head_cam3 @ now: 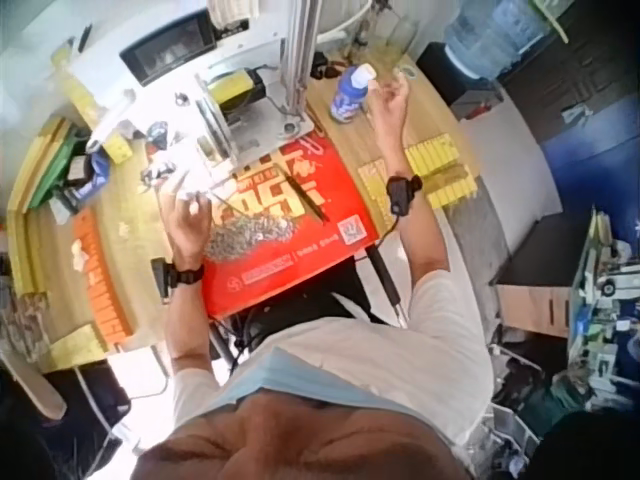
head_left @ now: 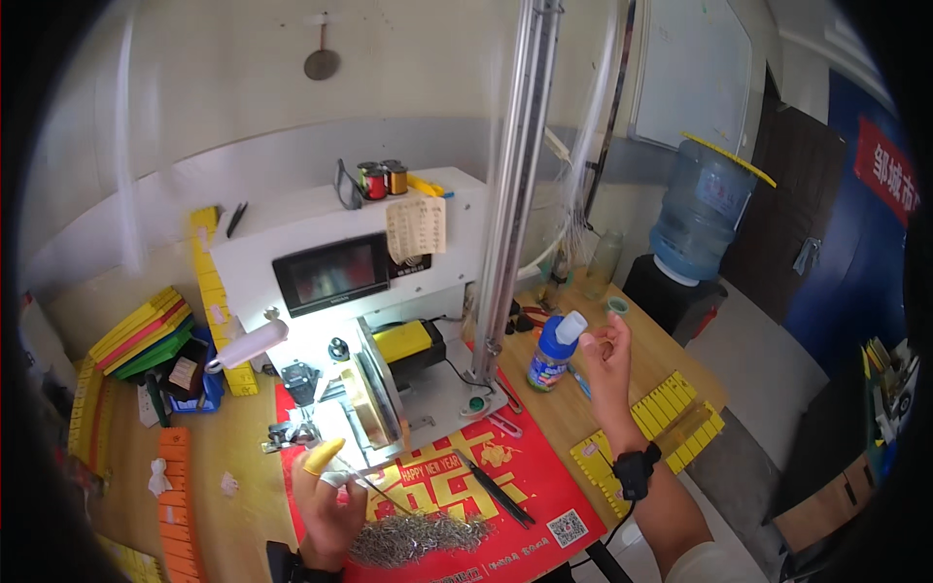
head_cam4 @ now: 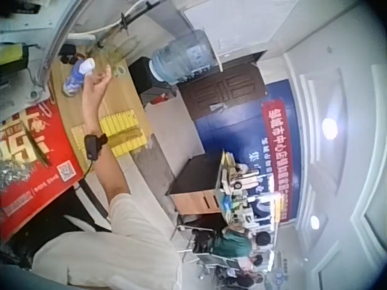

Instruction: Using a desktop crimping machine to process and assemble small metal wire terminals or connectors.

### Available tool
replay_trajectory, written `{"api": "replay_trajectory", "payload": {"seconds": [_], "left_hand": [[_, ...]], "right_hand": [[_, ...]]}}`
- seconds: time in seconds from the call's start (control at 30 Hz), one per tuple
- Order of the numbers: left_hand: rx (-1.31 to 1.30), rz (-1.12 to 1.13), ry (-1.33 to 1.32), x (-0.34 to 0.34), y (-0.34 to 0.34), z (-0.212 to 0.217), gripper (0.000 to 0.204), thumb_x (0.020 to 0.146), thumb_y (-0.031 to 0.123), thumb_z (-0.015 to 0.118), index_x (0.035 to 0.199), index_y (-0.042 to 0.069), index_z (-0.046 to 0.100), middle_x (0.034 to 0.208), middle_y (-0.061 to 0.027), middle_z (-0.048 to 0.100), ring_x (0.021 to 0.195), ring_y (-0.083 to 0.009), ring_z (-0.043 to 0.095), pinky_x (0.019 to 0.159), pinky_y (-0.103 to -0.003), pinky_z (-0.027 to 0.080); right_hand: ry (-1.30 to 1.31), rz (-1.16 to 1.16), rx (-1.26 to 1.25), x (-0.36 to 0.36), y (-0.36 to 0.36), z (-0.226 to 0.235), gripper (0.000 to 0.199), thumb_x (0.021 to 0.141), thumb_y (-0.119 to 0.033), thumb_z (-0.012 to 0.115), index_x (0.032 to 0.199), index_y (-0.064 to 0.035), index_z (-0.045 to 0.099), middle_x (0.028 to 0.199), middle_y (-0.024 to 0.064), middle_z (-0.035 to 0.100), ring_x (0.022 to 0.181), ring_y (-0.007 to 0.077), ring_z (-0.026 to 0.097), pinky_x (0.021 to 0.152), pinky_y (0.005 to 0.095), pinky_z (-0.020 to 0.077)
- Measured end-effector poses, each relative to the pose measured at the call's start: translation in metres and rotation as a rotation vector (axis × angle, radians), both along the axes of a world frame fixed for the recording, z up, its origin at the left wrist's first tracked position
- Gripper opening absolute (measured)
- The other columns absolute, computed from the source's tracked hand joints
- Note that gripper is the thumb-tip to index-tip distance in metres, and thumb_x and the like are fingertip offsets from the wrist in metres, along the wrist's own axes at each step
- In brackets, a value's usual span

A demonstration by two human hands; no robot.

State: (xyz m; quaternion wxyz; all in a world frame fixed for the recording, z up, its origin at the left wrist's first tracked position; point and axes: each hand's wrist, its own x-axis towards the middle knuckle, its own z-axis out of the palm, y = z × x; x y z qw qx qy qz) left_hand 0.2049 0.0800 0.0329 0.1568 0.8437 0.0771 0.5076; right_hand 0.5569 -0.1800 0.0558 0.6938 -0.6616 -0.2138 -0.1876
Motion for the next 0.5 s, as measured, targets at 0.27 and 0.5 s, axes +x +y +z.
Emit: {"api": "replay_trajectory", "payload": {"seconds": [0.27, 0.5], "left_hand": [[0.061, -0.001, -0.001, -0.013, 0.0, -0.009, 0.032, 0.074, -0.005, 0.073, 0.105, 0.001, 0.066, 0.126, -0.0193, 0.071, 0.116, -0.0426, 0.066, 0.105, -0.057, 0.049], [0.038, -0.022, -0.008, -0.013, 0.009, -0.013, 0.026, 0.075, -0.002, 0.075, 0.1, 0.001, 0.067, 0.124, -0.02, 0.073, 0.114, -0.0419, 0.069, 0.105, -0.057, 0.051]], "right_hand": [[-0.207, -0.085, -0.275, 0.025, 0.021, -0.005, 0.026, 0.097, -0.018, 0.076, 0.111, 0.0023, 0.067, 0.094, 0.0098, 0.061, 0.081, 0.0185, 0.058, 0.076, 0.0348, 0.0492], [-0.331, -0.187, -0.401, 0.006, 0.026, 0.0, 0.028, 0.1, -0.021, 0.072, 0.108, 0.0034, 0.061, 0.096, 0.0178, 0.059, 0.088, 0.0357, 0.063, 0.079, 0.0439, 0.0496]]}}
